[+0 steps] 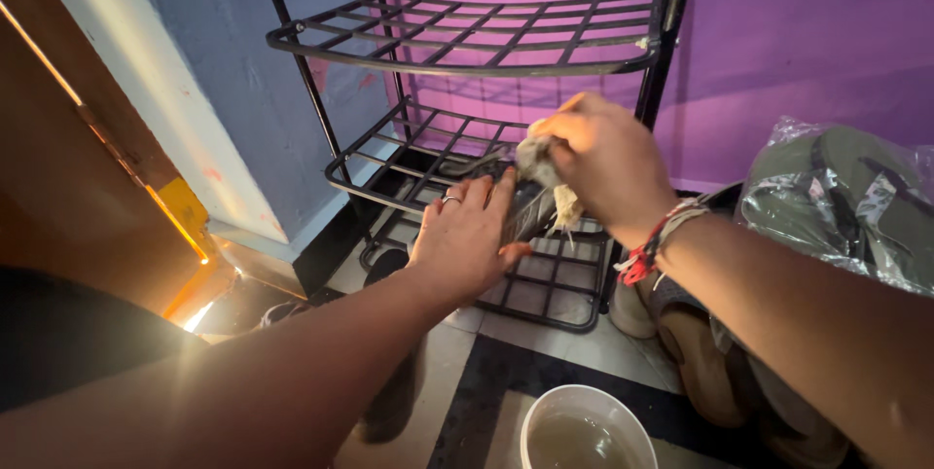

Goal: The person wipes a black sneaker with a cloth, dipping the cloth into a bucket of water to clean the shoe's exterior and sole. The person handles the shoe one at a time, rotating it to wipe different sides and placing it on a metal shoe rack.

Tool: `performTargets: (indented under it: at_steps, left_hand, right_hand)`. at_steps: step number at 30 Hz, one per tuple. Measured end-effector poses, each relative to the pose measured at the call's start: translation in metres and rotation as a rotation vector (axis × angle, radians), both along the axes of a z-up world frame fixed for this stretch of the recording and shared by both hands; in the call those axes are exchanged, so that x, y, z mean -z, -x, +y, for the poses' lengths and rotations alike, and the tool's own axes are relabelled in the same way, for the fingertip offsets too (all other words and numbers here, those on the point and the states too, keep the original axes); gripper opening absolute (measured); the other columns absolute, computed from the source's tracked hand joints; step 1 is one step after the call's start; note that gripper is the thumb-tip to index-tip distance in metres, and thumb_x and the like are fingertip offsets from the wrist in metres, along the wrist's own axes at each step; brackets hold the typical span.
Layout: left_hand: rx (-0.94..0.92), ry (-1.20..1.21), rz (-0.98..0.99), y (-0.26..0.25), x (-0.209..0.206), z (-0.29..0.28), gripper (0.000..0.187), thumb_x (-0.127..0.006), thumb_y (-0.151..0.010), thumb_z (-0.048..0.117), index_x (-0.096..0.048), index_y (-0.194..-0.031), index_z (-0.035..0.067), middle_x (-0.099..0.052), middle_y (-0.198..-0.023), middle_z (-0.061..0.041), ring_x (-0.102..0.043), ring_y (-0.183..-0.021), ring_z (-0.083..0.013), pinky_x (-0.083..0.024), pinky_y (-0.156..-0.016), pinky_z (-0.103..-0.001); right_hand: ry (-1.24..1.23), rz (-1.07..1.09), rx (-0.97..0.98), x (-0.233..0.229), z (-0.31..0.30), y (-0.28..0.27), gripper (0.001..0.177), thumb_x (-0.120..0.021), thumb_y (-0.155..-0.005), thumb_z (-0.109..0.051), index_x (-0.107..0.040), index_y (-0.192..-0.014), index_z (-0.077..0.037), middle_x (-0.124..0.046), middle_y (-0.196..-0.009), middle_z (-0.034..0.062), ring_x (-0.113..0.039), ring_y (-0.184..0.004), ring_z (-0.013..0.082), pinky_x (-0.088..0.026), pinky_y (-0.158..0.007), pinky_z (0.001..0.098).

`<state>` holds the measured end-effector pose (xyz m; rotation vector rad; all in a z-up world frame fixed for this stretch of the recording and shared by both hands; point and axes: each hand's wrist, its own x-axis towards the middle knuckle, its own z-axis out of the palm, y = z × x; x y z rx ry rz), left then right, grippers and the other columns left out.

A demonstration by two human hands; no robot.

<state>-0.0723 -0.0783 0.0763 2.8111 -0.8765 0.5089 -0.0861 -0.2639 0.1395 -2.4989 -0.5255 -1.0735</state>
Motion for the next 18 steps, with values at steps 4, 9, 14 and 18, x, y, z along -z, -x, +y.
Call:
performTargets:
  at_steps: [4,9,14,18]
  left_hand:
    - [0.02,0.041,0.116,-0.009,0.006,0.006,0.074,-0.073,-0.09,0.041,-0.04,-0.143,0.001,-0.053,-0.142,-0.019,-0.061,-0.122,-0.0389,-0.052,-0.1,-0.048]
    - [0.039,0.152,0.156,-0.011,0.002,0.006,0.088,-0.074,-0.084,0.034,-0.029,-0.151,0.0,-0.053,-0.141,-0.02,-0.063,-0.116,-0.0404,-0.052,-0.096,-0.047]
    - [-0.105,0.082,0.268,-0.004,-0.008,0.003,0.092,-0.067,-0.088,0.034,-0.02,-0.16,0.003,-0.054,-0.142,-0.022,-0.066,-0.116,-0.0387,-0.053,-0.098,-0.047]
    - [-0.128,0.183,0.369,-0.009,-0.005,-0.002,0.104,-0.07,-0.088,0.053,-0.012,-0.158,0.003,-0.048,-0.144,-0.025,-0.058,-0.121,-0.0431,-0.049,-0.101,-0.049]
  right_hand:
    - [0.095,0.046,-0.072,-0.004,0.022,0.013,0.019,-0.064,-0.089,-0.01,-0.078,-0.101,-0.012,-0.07,-0.106,0.0082,-0.066,-0.1,0.0293,-0.052,-0.085,0.0439]
    - [0.075,-0.065,-0.082,-0.011,0.002,0.002,0.023,-0.06,-0.093,-0.012,-0.077,-0.11,-0.009,-0.067,-0.109,0.0122,-0.064,-0.104,0.0325,-0.052,-0.088,0.0435]
    - [0.007,-0.012,-0.004,-0.019,-0.002,0.001,0.024,-0.058,-0.095,-0.011,-0.077,-0.11,-0.008,-0.067,-0.11,0.0136,-0.064,-0.102,0.0343,-0.05,-0.086,0.0453]
    - [0.07,-0.021,-0.112,-0.011,0.019,0.011,0.022,-0.064,-0.092,-0.012,-0.077,-0.109,-0.006,-0.067,-0.108,0.0131,-0.064,-0.102,0.0336,-0.051,-0.087,0.043]
